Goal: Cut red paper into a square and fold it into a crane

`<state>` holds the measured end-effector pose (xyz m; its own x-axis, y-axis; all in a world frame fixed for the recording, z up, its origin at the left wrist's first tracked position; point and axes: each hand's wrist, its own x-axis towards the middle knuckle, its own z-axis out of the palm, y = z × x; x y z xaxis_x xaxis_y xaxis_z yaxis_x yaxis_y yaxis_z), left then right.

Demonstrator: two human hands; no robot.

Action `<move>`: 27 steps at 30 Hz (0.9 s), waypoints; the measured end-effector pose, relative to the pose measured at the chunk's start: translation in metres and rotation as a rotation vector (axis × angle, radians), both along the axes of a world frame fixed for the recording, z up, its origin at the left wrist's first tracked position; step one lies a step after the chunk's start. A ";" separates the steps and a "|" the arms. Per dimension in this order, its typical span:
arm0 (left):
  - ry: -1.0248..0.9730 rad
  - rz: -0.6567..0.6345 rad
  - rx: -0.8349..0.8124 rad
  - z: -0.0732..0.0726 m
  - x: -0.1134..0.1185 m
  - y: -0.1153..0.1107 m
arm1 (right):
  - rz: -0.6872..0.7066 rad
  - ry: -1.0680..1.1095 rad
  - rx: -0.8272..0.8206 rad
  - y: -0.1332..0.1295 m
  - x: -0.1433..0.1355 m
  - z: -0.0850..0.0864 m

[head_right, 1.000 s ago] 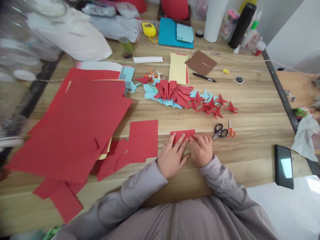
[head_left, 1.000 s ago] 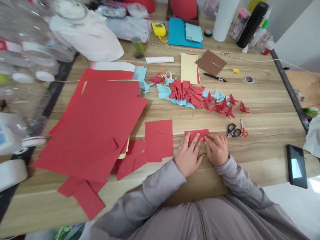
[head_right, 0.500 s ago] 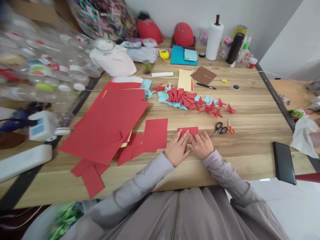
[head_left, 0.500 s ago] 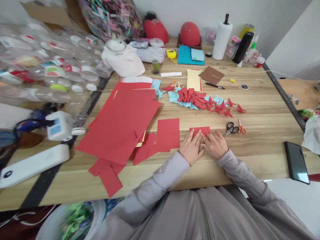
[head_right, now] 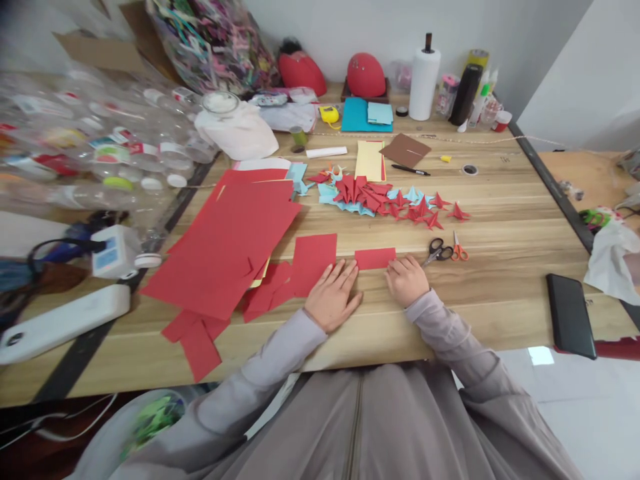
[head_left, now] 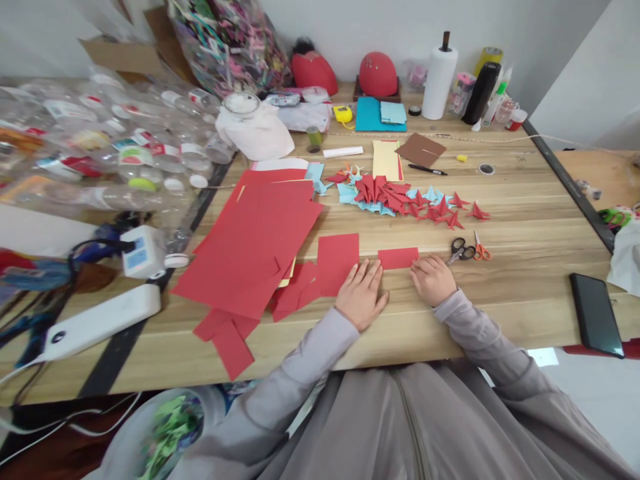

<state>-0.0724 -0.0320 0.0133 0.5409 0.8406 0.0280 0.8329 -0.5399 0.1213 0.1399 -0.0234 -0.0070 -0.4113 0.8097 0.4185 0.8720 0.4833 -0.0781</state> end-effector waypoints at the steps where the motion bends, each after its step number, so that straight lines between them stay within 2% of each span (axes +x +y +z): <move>1: 0.004 -0.001 0.000 0.000 -0.001 0.000 | 0.007 0.028 -0.007 0.001 0.002 -0.002; 7: 0.033 -0.060 0.007 0.005 -0.005 0.008 | 0.028 0.085 -0.083 0.001 0.004 -0.002; 11: 0.018 -0.024 0.108 0.008 0.011 0.009 | 0.003 -0.071 -0.194 -0.003 -0.007 0.011; 14: -0.025 -0.058 0.079 0.004 0.027 0.008 | -0.007 -0.159 -0.250 -0.003 -0.013 0.018; 17: -0.024 -0.059 0.034 -0.001 0.034 0.007 | -0.012 -0.157 -0.225 -0.002 -0.016 0.017; 21: -0.025 -0.058 0.039 -0.005 0.031 0.007 | -0.025 -0.129 -0.139 -0.002 -0.014 0.011; 27: -0.020 -0.066 0.058 -0.007 0.026 0.010 | -0.045 -0.105 -0.044 -0.004 0.007 0.009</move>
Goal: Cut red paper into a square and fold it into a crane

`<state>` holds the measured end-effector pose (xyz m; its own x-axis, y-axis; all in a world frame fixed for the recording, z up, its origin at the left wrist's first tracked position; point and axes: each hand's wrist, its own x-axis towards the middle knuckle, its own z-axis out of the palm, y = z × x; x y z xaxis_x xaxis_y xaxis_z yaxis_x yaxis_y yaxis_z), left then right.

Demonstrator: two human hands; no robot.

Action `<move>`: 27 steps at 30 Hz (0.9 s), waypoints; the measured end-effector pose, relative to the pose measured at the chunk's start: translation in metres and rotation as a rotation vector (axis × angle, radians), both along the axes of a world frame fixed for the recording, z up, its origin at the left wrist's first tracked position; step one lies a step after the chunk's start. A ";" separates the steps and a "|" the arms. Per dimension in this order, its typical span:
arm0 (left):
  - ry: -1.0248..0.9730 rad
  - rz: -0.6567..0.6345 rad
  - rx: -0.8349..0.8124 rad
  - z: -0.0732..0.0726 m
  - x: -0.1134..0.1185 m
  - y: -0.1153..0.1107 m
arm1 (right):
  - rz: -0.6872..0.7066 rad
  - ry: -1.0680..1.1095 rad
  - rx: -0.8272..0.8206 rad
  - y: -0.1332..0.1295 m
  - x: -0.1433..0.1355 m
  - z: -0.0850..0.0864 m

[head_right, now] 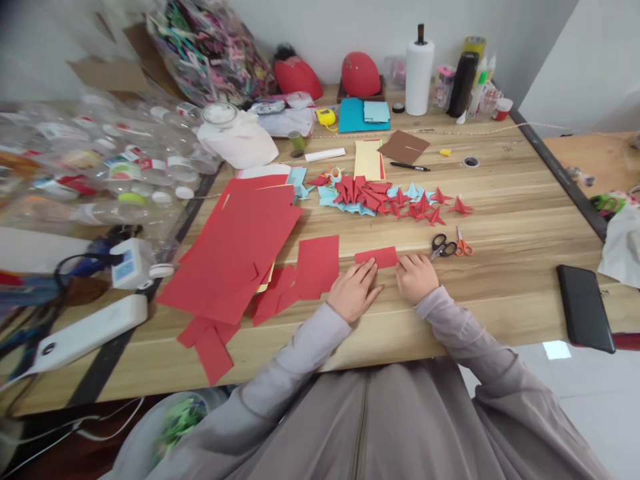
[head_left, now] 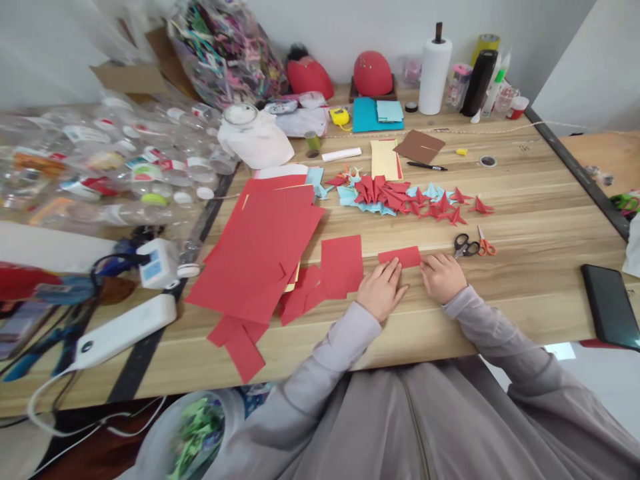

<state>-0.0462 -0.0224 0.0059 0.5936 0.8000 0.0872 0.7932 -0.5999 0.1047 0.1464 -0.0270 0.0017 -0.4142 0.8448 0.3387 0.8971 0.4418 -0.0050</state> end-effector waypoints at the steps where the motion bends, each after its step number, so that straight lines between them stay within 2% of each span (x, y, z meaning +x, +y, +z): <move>1: 0.002 -0.004 0.000 0.000 -0.001 0.000 | 0.000 0.006 0.008 0.000 0.003 0.000; 5: 0.001 -0.024 -0.014 0.000 -0.005 0.001 | 0.011 0.018 0.023 -0.001 0.006 0.001; 9: 0.004 -0.038 -0.018 0.000 -0.009 0.002 | 0.040 0.064 0.064 0.003 -0.005 0.004; 12: -0.005 -0.064 -0.022 -0.001 -0.011 0.005 | 0.148 0.072 0.007 0.010 -0.014 0.004; 15: -0.021 -0.100 -0.029 0.000 -0.018 0.010 | 0.158 0.037 -0.053 0.017 -0.019 0.001; 18: 0.005 -0.149 -0.050 0.005 -0.034 0.014 | 0.185 0.020 -0.044 0.020 -0.018 0.001; 22: 0.049 -0.147 -0.048 0.018 -0.057 0.014 | 0.196 0.027 -0.048 0.022 -0.016 0.005; 24: 0.062 -0.147 -0.028 0.023 -0.059 0.015 | 0.213 0.023 -0.072 0.025 -0.017 0.006; 27: 0.061 -0.124 0.059 0.027 -0.045 0.023 | 0.223 0.013 -0.088 0.032 -0.019 0.007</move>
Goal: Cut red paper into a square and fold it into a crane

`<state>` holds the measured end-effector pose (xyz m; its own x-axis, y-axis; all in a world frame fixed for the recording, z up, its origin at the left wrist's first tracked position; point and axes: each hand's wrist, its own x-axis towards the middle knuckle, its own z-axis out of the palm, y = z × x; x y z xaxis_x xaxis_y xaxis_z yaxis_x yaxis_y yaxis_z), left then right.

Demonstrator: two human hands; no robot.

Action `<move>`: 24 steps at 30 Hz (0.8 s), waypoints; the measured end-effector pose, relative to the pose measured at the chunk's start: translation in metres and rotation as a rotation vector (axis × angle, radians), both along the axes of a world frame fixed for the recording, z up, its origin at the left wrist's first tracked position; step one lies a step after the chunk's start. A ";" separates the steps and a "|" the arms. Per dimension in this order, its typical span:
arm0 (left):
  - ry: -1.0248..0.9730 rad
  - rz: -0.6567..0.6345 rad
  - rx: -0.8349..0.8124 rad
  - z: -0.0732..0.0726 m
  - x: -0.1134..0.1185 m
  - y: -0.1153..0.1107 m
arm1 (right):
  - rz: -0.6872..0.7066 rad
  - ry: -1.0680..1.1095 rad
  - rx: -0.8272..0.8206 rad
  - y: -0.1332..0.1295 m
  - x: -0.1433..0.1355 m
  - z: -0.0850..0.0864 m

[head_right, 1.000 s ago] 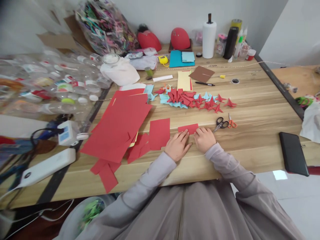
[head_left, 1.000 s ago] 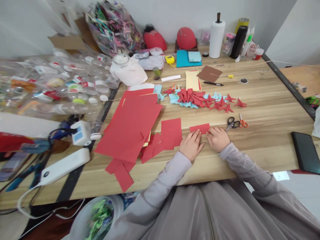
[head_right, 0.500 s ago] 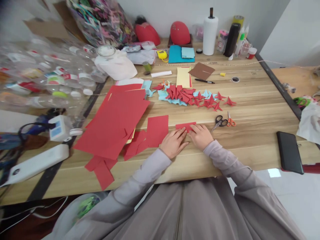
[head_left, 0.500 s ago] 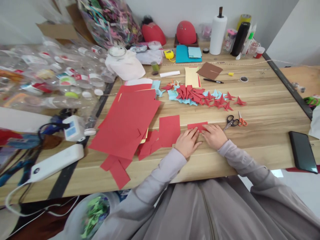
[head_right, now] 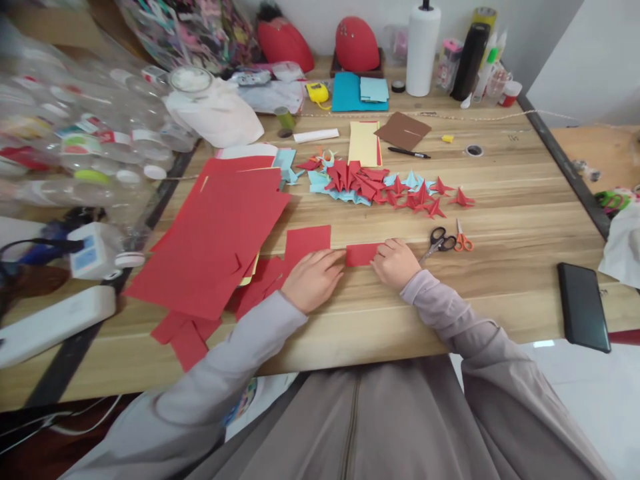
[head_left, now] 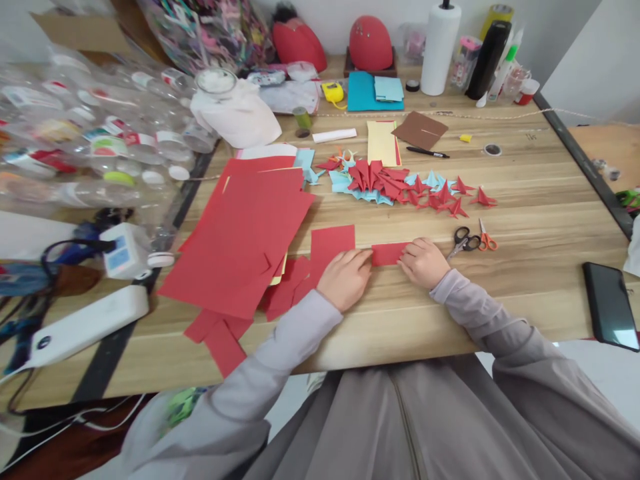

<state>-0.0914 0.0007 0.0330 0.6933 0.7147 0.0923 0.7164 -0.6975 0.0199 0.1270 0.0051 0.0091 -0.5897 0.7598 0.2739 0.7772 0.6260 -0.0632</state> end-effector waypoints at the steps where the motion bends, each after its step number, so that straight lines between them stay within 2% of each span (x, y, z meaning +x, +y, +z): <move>1: -0.007 -0.014 0.024 -0.001 0.008 0.004 | -0.003 -0.004 0.003 0.002 0.000 0.000; 6: 0.028 -0.086 0.083 -0.011 0.037 0.023 | 0.000 0.020 0.003 0.002 0.001 -0.001; 9: 0.000 -0.168 0.081 -0.016 0.037 0.028 | 0.008 0.041 0.017 0.001 0.002 -0.004; 11: -0.090 -0.181 0.093 -0.017 0.033 0.026 | 0.006 0.029 0.052 0.001 0.001 -0.006; 14: -0.359 -0.057 0.123 -0.016 0.031 0.017 | -0.023 0.013 0.156 0.004 -0.002 -0.008; 16: -0.625 0.159 0.094 -0.014 0.036 0.007 | -0.068 0.028 0.253 0.003 -0.003 -0.008; 17: -0.764 0.273 0.027 -0.013 0.039 0.003 | -0.088 0.042 0.295 0.002 -0.003 -0.007; 18: -0.877 0.347 -0.112 -0.013 0.043 0.000 | -0.096 0.061 0.329 0.000 -0.004 -0.006; 21: -1.177 0.483 -0.691 -0.012 0.051 -0.003 | -0.013 0.141 0.348 -0.010 -0.007 -0.001; 23: -1.320 0.519 -0.863 -0.013 0.052 -0.002 | 0.060 0.244 0.302 -0.016 -0.009 0.004; 24: -1.366 0.517 -0.917 -0.013 0.051 0.000 | 0.052 0.331 0.244 -0.019 -0.010 0.006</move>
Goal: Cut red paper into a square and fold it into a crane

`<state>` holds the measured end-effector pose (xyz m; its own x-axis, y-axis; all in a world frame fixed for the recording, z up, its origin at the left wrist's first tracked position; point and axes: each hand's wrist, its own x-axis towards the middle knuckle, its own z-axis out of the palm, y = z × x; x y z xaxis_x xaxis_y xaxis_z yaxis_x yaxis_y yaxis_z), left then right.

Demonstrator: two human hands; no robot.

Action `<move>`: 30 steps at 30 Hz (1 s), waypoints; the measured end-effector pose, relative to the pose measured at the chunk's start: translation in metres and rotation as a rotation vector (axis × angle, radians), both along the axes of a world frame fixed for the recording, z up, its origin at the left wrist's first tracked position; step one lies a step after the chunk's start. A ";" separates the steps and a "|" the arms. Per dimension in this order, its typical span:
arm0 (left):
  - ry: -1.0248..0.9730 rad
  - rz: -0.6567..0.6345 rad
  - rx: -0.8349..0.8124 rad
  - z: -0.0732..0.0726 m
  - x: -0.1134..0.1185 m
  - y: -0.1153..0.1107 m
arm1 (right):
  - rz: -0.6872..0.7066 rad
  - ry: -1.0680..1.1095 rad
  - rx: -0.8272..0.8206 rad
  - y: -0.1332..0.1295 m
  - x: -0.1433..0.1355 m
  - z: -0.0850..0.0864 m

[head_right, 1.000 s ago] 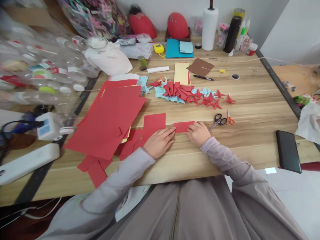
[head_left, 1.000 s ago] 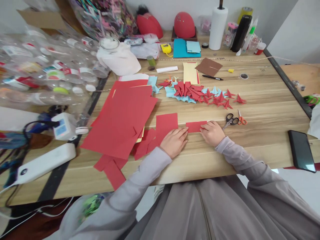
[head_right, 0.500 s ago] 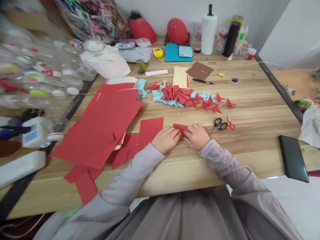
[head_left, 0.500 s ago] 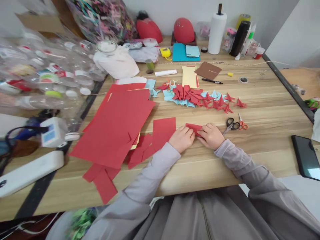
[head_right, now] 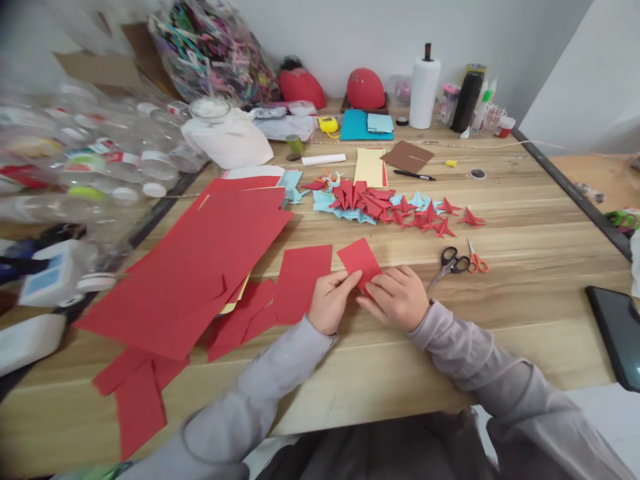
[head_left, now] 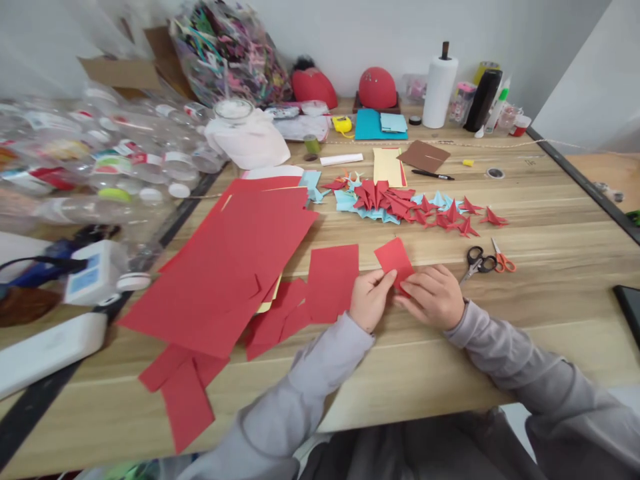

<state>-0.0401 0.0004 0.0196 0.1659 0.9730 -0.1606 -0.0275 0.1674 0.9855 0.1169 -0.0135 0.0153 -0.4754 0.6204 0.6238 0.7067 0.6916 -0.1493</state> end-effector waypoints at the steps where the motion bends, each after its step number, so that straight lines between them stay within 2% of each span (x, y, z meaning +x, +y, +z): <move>1: -0.045 -0.015 -0.025 0.000 -0.001 0.001 | -0.008 0.112 -0.067 -0.001 -0.001 0.002; 4: -0.113 -0.113 -0.095 0.001 -0.005 0.002 | -0.217 0.525 -0.280 0.002 -0.002 0.005; 5: -0.111 -0.144 -0.103 0.002 -0.006 0.001 | -0.238 0.640 -0.389 0.004 -0.002 0.005; 7: -0.094 -0.196 -0.107 0.003 -0.007 0.000 | -0.147 0.843 -0.672 0.009 -0.002 0.004; 10: -0.085 -0.228 -0.120 0.002 -0.007 -0.001 | -0.066 0.984 -0.872 0.013 -0.002 0.002; 13: -0.092 -0.151 -0.098 -0.001 -0.008 0.002 | -0.162 1.073 -0.878 0.016 0.002 0.001; 16: -0.147 -0.063 -0.064 -0.005 -0.010 0.005 | -0.259 1.139 -0.799 0.019 0.008 0.001; 18: -0.180 -0.061 -0.063 -0.006 -0.010 0.006 | -0.230 1.055 -0.817 0.019 0.009 0.002; 22: -0.190 -0.122 -0.092 -0.003 -0.009 0.005 | -0.072 0.921 -0.938 0.014 0.002 0.003; 24: -0.153 -0.170 -0.125 -0.001 -0.009 0.004 | -0.013 0.926 -0.960 0.012 -0.001 0.003; 27: -0.117 -0.242 -0.162 0.001 -0.008 0.002 | 0.001 0.959 -0.962 0.013 -0.002 0.002; 30: -0.108 -0.229 -0.131 0.003 -0.007 0.002 | -0.003 1.002 -0.969 0.014 0.001 0.000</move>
<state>-0.0474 0.0027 0.0228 0.4022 0.8801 -0.2523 -0.0779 0.3075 0.9484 0.1175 0.0008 0.0154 -0.0846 0.9962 0.0205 0.0170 0.0220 -0.9996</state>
